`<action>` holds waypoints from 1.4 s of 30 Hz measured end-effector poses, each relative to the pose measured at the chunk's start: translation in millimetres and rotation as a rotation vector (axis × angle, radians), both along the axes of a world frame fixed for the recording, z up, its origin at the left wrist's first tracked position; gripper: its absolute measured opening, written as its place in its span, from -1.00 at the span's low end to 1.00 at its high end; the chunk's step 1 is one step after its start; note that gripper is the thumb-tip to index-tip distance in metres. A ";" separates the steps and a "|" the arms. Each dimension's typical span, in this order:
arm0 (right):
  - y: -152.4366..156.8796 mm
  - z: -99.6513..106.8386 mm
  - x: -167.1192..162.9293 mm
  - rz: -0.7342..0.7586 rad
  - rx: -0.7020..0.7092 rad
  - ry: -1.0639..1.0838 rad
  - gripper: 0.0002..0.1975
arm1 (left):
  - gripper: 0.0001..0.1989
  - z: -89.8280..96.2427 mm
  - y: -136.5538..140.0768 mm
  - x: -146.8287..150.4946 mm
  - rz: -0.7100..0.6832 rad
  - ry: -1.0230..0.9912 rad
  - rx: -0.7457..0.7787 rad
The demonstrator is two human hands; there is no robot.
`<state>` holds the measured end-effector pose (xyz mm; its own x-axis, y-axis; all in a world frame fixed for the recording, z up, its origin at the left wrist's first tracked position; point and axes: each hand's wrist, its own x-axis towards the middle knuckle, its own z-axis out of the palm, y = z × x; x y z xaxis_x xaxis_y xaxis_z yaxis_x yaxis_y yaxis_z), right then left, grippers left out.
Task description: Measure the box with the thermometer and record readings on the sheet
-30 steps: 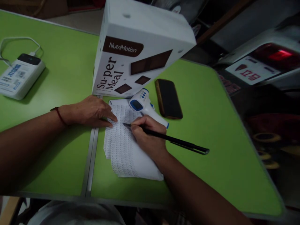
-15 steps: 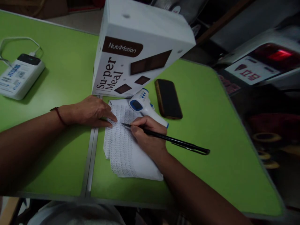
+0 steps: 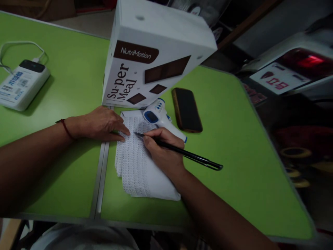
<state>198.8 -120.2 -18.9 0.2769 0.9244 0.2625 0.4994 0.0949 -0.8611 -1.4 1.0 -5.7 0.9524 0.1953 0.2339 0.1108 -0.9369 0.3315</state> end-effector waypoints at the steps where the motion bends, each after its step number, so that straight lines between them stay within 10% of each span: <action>1: 0.0 0.4 0.1 0.006 -0.006 -0.006 -0.94 | -0.77 -0.1 0.0 -0.1 0.000 0.002 -0.001; 42: 0.3 2.1 -0.1 -0.032 -0.035 -0.057 -0.92 | -0.77 1.5 0.2 0.0 -0.011 -0.004 -0.007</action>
<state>198.7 -119.9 -16.8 0.2923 0.9240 0.2466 0.5504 0.0483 -0.8335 -1.5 1.2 -4.2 0.9535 0.1868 0.2365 0.0993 -0.9357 0.3386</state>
